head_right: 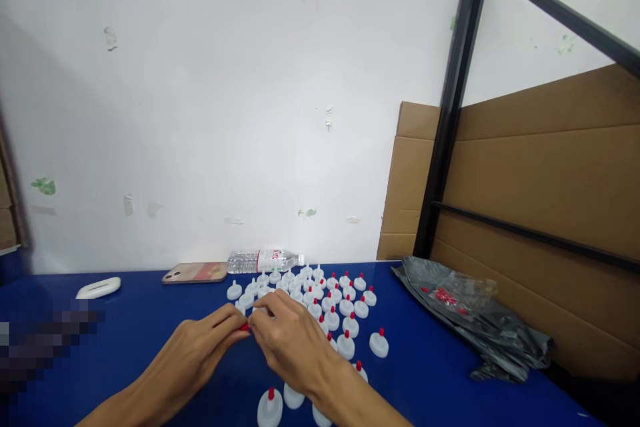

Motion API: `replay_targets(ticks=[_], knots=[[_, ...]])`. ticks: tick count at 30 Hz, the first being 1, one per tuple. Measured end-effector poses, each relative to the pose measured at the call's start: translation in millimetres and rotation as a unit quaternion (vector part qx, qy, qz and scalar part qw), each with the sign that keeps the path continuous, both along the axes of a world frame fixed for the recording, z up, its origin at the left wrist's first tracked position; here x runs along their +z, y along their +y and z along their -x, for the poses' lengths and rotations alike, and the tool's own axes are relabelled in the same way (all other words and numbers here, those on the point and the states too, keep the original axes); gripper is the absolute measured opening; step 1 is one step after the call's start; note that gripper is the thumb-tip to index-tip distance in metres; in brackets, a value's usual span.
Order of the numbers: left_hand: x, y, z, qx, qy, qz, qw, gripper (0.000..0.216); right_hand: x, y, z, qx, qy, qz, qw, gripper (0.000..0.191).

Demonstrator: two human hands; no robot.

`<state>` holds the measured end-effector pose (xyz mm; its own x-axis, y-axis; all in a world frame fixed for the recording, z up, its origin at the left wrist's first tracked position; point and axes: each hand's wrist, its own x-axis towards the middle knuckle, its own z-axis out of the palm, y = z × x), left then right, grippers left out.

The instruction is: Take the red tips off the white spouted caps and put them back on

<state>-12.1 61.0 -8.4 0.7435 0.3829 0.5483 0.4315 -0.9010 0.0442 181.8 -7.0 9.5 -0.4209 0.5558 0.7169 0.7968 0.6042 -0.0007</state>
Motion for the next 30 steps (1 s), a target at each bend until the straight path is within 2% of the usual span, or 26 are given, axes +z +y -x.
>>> replay_targets(ticks=[8, 14, 19, 24, 30], knots=[[-0.5, -18.7, -4.2, -0.054, -0.067, 0.120, 0.989, 0.033, -0.8, -0.9, -4.4, 0.009, -0.064, -0.052, 0.997, 0.020], [0.4, -21.9, -7.7, -0.049, -0.080, 0.142, 0.985, 0.032, -3.4, -0.8, -4.5, 0.003, -0.092, -0.115, 0.989, 0.020], [3.9, -20.4, -7.1, -0.033, -0.087, 0.141, 0.986, 0.034, 1.2, -2.9, 0.4, -0.002, -0.064, -0.063, 0.996, 0.021], [13.5, -17.0, -3.2, 0.007, -0.115, 0.149, 0.982, 0.037, 8.2, -5.2, -1.8, 0.001, -0.057, 0.007, 0.998, 0.046], [15.5, -10.6, 0.5, -0.030, -0.126, 0.213, 0.968, 0.039, 8.5, -3.0, -5.2, 0.028, -0.033, 0.011, 0.999, 0.046]])
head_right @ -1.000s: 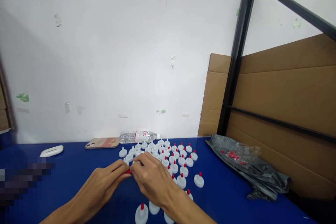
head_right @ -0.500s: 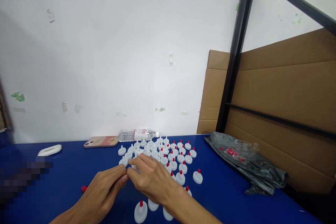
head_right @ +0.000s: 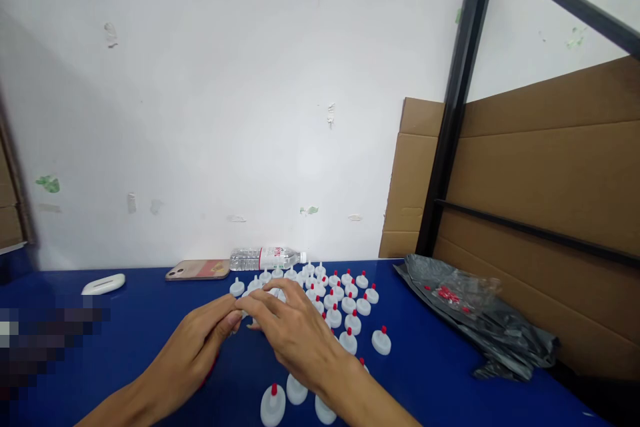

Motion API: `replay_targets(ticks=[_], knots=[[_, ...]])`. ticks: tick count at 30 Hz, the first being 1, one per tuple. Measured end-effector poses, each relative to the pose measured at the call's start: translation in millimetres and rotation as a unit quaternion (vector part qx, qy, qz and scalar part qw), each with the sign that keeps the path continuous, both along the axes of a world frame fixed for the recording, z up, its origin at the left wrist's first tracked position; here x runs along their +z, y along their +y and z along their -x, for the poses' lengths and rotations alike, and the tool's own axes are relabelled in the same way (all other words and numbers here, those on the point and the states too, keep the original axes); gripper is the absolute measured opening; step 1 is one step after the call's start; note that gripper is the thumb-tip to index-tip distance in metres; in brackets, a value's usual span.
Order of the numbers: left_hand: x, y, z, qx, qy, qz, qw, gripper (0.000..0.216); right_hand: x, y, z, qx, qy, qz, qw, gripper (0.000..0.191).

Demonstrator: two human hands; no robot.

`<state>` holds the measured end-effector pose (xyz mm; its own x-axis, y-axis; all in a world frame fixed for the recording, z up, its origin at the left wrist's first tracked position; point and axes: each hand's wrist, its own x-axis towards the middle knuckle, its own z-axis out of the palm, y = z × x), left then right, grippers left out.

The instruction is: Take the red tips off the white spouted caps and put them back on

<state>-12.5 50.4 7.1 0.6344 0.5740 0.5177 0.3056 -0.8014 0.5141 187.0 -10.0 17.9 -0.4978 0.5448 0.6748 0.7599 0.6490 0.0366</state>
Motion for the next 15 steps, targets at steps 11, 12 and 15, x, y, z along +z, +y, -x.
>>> replay_targets(ticks=[11, 12, 15], knots=[[-6.9, -5.7, 1.1, -0.021, -0.002, 0.024, 0.999, 0.042, -8.7, -3.2, 4.7, 0.039, 0.003, 0.030, 0.999, 0.043], [-4.0, -5.4, 2.2, -0.024, 0.008, 0.022, 0.999, 0.042, -7.6, -3.7, 5.5, 0.033, 0.002, 0.039, 0.999, 0.041], [8.0, -1.2, 6.6, -0.027, 0.062, 0.007, 0.998, 0.044, 0.7, -6.2, 7.3, 0.014, -0.007, 0.099, 0.995, 0.025]])
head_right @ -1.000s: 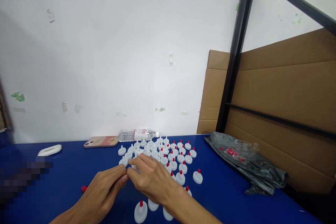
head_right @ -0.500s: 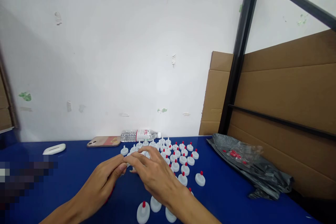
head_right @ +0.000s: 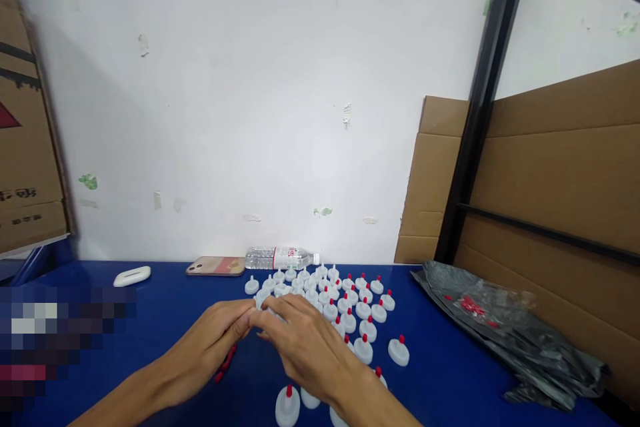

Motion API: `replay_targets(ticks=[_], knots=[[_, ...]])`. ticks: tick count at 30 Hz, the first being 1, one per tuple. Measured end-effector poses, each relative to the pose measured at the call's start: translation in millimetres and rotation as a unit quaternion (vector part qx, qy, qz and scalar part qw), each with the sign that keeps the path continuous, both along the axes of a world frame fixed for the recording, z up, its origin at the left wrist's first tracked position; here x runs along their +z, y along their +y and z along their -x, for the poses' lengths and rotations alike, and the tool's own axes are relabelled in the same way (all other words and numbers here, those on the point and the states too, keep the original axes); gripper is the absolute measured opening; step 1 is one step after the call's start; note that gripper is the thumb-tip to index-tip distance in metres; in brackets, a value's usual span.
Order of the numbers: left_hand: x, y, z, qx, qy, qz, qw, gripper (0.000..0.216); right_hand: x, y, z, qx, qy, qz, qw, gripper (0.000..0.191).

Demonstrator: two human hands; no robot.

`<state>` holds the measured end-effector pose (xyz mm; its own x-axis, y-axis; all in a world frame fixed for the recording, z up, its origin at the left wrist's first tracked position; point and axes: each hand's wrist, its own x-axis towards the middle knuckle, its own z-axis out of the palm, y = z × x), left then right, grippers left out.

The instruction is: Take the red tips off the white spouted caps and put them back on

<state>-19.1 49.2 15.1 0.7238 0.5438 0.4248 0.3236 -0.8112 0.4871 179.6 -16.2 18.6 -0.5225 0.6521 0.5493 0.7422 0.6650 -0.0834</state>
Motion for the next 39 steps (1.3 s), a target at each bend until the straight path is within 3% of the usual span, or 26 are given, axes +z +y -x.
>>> replay_targets(ticks=[3, 6, 9, 12, 18, 23, 28, 39], knots=[[11.3, 8.3, 6.2, 0.017, 0.040, -0.014, 0.999, 0.044, 9.3, -1.9, -4.2, -0.014, -0.043, 0.053, 0.998, 0.013], [18.1, 18.3, 14.7, 0.061, 0.068, -0.015, 0.996, 0.028, 12.2, 0.9, -18.8, -0.049, -0.062, 0.069, 0.995, 0.013], [21.8, 26.6, 23.6, 0.054, 0.115, 0.031, 0.991, 0.017, 11.0, 7.8, -37.7, -0.094, -0.040, 0.097, 0.990, 0.011], [23.5, 30.1, 29.1, 0.033, 0.162, 0.085, 0.983, 0.016, 11.4, 13.5, -49.9, -0.113, -0.028, 0.114, 0.987, 0.023], [25.8, 26.9, 29.2, 0.023, 0.191, 0.109, 0.975, 0.016, 17.4, 14.6, -53.9, -0.129, -0.066, 0.095, 0.985, 0.055], [27.3, 31.5, 33.9, -0.024, 0.225, 0.208, 0.952, 0.028, 20.1, 13.6, -59.2, -0.172, -0.048, 0.112, 0.978, 0.062], [19.6, 36.5, 34.7, -0.064, 0.219, 0.252, 0.940, 0.033, 16.0, 14.1, -60.3, -0.186, -0.037, 0.140, 0.972, 0.066], [18.1, 30.8, 26.4, -0.043, 0.219, 0.196, 0.955, 0.023, 15.3, 9.3, -58.3, -0.184, -0.055, 0.220, 0.957, 0.068]])
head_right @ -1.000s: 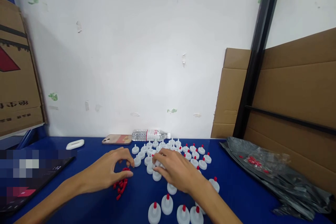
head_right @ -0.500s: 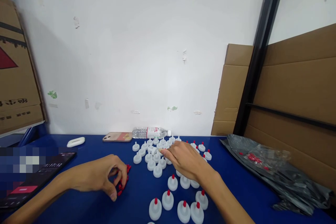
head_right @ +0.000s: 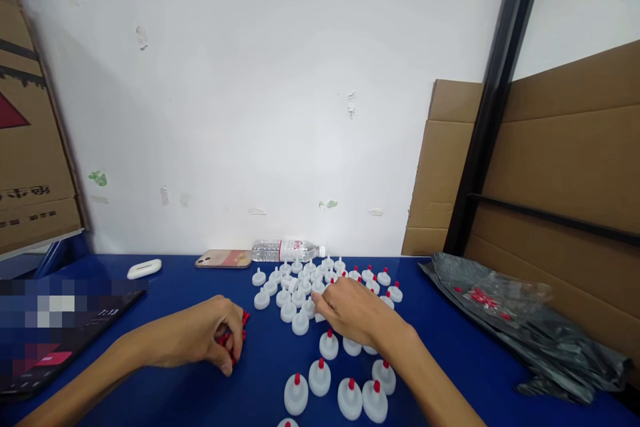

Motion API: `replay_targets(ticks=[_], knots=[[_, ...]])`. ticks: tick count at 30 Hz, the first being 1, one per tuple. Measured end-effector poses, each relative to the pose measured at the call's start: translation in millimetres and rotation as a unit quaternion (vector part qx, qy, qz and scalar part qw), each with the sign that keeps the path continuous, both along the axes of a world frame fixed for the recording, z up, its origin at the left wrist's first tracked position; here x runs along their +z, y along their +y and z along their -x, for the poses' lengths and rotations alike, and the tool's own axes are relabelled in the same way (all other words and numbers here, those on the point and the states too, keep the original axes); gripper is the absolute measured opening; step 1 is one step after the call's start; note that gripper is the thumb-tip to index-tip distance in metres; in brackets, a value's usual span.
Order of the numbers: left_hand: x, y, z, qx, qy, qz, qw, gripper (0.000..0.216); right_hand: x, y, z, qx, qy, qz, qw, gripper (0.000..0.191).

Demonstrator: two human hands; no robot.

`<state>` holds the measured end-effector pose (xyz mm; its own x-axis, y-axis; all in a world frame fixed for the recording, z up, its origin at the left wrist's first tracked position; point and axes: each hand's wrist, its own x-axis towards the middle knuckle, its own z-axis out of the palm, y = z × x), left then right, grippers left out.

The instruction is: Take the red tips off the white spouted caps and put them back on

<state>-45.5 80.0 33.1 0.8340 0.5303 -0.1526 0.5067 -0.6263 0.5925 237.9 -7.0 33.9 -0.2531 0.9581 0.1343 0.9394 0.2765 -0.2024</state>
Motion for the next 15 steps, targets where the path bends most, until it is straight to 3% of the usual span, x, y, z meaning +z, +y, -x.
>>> replay_targets(ticks=[5, 11, 15], knots=[[-0.3, -1.5, 0.5, 0.001, -0.003, -0.017, 1.000, 0.011, 2.6, 1.1, -1.5, -0.019, -0.018, -0.011, 1.000, 0.065], [3.4, -4.9, -1.0, 0.006, -0.049, -0.026, 0.998, 0.010, 6.0, 8.0, -13.3, -0.066, -0.093, -0.126, 0.985, 0.060], [2.2, -5.0, -3.8, 0.033, -0.077, -0.048, 0.995, 0.019, -4.3, 12.8, -22.4, -0.058, -0.132, -0.113, 0.983, 0.055]])
